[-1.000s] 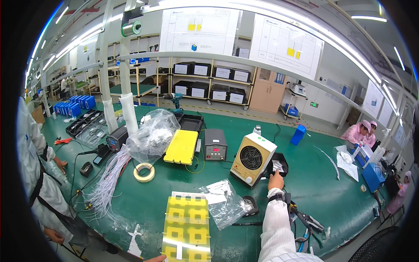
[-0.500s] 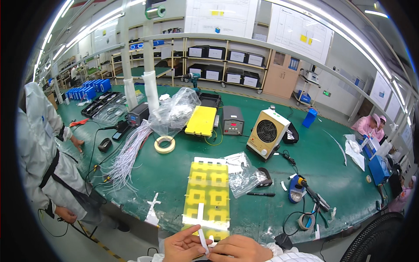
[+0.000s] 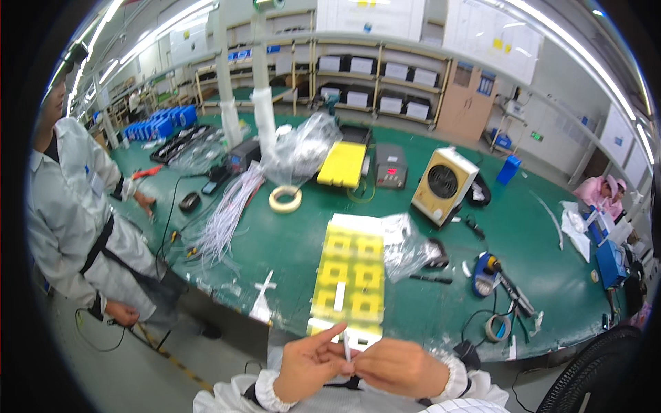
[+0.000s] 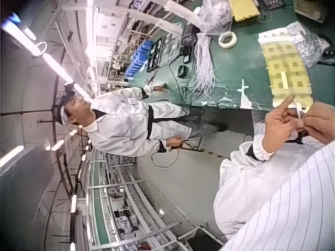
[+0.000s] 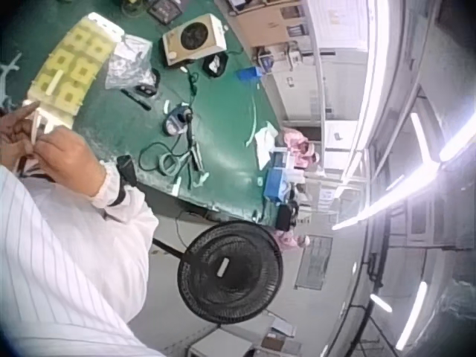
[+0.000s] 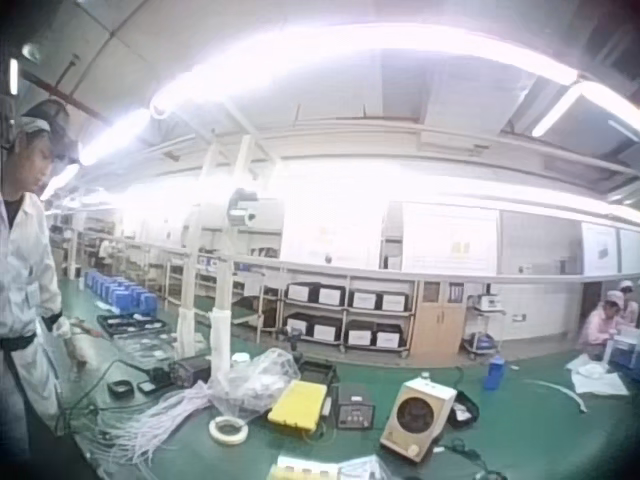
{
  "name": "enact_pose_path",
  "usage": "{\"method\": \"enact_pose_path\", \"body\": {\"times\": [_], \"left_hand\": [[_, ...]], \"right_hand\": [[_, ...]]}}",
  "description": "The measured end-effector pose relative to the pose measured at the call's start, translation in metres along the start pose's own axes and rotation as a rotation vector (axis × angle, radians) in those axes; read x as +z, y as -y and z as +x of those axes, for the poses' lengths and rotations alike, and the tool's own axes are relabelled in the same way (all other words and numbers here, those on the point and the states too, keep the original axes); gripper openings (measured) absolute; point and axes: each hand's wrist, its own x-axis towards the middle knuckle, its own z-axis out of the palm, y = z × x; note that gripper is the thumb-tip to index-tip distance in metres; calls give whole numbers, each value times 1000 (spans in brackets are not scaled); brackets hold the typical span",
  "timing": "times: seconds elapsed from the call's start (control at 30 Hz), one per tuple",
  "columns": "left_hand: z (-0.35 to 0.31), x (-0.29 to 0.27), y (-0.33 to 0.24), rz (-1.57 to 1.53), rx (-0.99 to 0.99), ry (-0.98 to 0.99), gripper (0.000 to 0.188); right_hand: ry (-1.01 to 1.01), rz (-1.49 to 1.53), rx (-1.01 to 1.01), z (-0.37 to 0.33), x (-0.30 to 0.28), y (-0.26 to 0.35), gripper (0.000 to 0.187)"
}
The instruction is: Assembling a lithium-ion battery pack by placing cells in a frame and applying insulating adhesive strips.
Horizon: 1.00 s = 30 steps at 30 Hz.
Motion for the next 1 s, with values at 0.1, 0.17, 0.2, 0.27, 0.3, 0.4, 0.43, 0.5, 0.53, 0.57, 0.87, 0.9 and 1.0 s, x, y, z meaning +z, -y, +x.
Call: {"method": "enact_pose_path", "body": {"times": [0.1, 0.17, 0.2, 0.27, 0.3, 0.4, 0.43, 0.5, 0.53, 0.57, 0.87, 0.9, 1.0], "left_hand": [[8, 4, -8, -32, -58, 25, 68], [6, 4, -5, -32, -80, 16, 67], [7, 3, -6, -31, -104, 13, 68], [9, 3, -5, -31, -126, 9, 68], [8, 3, -5, -48, -122, 9, 69], [7, 4, -2, -65, -123, 5, 69], [7, 3, -1, -66, -130, 2, 69], [7, 4, -1, -60, -138, -3, 69], [8, 4, -1, -54, -145, -8, 68], [9, 4, 0, -55, -149, -11, 68], [12, 5, 0, -64, -178, 10, 67], [12, 5, 2, -57, -180, 16, 67], [9, 7, 5, -31, -172, 25, 67]], "right_hand": [[-2, 13, 43, 1, -4, -1, 25], [21, 44, 83, -3, -2, -4, 24], [22, 47, 84, -3, -2, -5, 24], [34, 64, 86, -3, -2, -7, 25], [33, 64, 86, -4, -2, -7, 25], [39, 70, 78, -6, -2, -7, 25], [40, 73, 84, -7, -2, -8, 25], [41, 79, 91, -8, -1, -9, 24], [39, 90, 96, -8, 0, -11, 24], [38, 102, 102, -9, 0, -12, 24], [82, 230, 103, -9, -6, -21, 24], [82, 226, 105, -11, -5, -22, 24], [64, 214, 107, -18, -3, -20, 25]]}}
